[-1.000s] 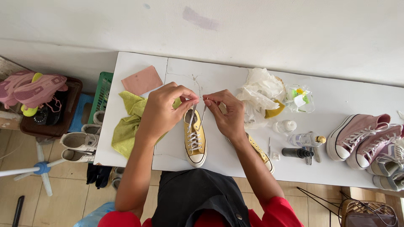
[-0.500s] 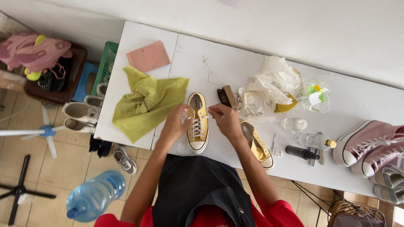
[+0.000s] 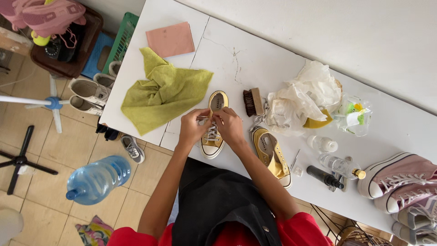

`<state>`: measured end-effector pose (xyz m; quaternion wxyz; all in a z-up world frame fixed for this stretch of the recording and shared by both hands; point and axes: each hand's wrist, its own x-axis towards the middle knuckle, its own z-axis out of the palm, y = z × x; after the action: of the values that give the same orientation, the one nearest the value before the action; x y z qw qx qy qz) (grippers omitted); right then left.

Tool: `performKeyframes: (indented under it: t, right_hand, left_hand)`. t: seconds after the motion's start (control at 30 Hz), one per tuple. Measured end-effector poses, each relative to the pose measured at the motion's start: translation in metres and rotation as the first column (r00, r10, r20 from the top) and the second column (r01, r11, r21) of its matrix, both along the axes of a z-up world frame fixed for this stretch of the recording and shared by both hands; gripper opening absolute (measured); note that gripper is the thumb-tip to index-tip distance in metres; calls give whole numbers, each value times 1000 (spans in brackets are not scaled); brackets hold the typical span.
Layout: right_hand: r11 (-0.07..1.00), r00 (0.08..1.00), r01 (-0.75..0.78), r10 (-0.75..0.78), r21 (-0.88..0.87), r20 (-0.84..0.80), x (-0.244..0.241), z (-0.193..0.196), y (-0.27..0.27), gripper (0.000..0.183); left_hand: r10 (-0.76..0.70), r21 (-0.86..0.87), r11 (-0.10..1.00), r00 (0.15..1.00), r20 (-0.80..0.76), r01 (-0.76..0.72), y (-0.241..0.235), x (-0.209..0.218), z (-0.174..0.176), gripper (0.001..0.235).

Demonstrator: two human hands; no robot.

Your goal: The person threads white shoelaces through the eyelets of a yellow Converse sneaker on a white table. They pull the laces through each eyelet in sequence, adjusting tension and arranging the laces across the shoe's vamp.

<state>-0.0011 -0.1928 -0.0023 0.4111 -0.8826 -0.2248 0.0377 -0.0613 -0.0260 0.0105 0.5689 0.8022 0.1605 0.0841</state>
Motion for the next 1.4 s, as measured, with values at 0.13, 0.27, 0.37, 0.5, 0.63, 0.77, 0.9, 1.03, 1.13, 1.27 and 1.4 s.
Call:
performKeyframes:
  t: [0.13,0.27,0.37,0.5,0.63,0.77,0.9,1.03,1.13,1.27,1.4]
  right_hand:
    - [988,975,-25,58,154,-214,13,-16,-3,16]
    - [985,924,-1,66,170,-377,14,10,-3,29]
    - [992,896,-61,104,114,-432,9,36,1,41]
    - [964,857,-260,208,-49,-471,20,64,-5,69]
    - [975,868,-216,169,-48,-467,26,76,-16,48]
    - [995,911,-95,72,-37,-405,6,72,-25,49]
    - [997,930,-5,31,72,-366,3,89,-35,53]
    - [980,907,190,-154,55,-392,7,57,-42,29]
    - [979,852,202,-161,29,-499,16,33,-42,33]
    - [989,811,119,-145,-83,-567,21,8,-47,28]
    - [987,804,159,-124,8,-582,16,4,-53,26]
  left_hand:
    - [-42,-80,996,999,23,44,5,0,14,34]
    - [-59,-227,971,997,44,68,14,4,-2,20]
    - [-144,-112,982,988,60,150,25,6,-15,9]
    - [-312,-7,950,947,75,313,48,14,7,14]
    - [-392,-663,671,918,63,332,93,-10,32,21]
    - [-650,-771,475,759,18,425,130,-7,51,21]
    - [-628,-94,743,641,-442,663,118,24,35,38]
    - [-546,-77,837,817,-183,542,62,43,22,50]
    - [-640,232,709,746,-187,666,36,49,12,49]
    - [-681,379,636,720,-132,672,35,50,-2,25]
    - [-684,-75,729,722,-105,680,64,36,9,27]
